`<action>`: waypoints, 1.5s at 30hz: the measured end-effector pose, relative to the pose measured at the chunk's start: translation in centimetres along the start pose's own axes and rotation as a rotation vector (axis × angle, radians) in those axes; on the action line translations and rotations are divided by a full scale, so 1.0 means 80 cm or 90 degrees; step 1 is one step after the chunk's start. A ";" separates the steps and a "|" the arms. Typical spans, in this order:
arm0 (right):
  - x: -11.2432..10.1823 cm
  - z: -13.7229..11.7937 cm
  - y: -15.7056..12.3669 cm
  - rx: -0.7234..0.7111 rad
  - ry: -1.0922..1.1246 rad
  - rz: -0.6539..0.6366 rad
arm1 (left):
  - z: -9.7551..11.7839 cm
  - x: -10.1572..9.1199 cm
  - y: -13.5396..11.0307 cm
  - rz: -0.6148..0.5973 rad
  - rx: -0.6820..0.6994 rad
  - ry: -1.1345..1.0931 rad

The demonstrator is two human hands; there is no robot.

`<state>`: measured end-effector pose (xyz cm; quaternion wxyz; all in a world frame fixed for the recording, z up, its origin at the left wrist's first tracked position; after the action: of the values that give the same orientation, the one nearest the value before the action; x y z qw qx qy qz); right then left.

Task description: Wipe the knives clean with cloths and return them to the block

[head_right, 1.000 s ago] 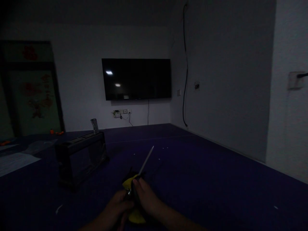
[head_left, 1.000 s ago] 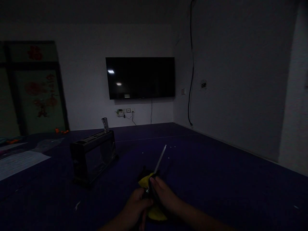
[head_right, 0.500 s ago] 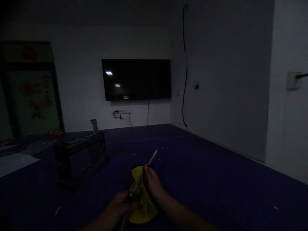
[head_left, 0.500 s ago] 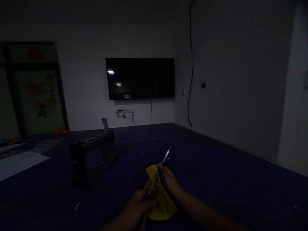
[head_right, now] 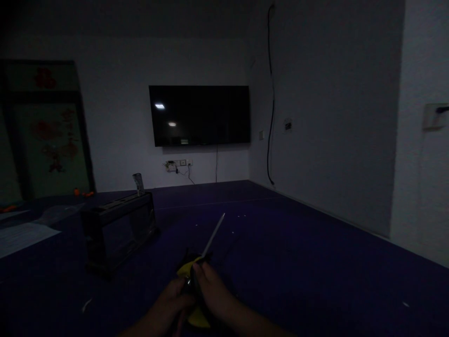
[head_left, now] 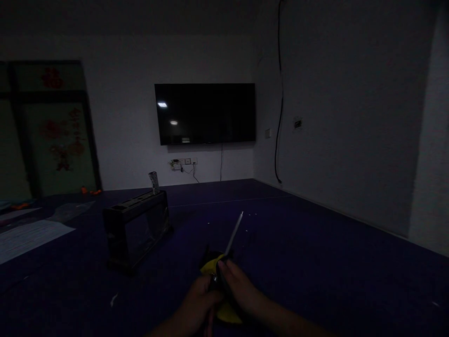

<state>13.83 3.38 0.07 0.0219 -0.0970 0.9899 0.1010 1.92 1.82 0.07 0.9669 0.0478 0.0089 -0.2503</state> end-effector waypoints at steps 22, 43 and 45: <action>0.002 -0.009 -0.002 -0.032 -0.079 -0.016 | -0.011 -0.006 -0.001 0.042 0.023 -0.005; 0.001 -0.028 -0.021 -0.171 -0.268 0.056 | 0.013 -0.013 -0.009 0.276 0.086 0.070; 0.001 -0.029 -0.022 -0.171 -0.272 0.043 | 0.013 -0.012 -0.010 0.278 0.089 0.082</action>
<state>14.08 1.22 1.97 0.2144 -0.0426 0.9431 0.2506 0.70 1.52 1.08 0.9899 0.1315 0.0426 -0.0315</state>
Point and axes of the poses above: each hand's wrist, its own y-axis towards the middle knuckle, its own x-axis out of the palm, z = x × y, the point moved 2 cm from there along y, towards the middle knuckle, and after that the axes turned 5 degrees about x, right-handed, at the moved point
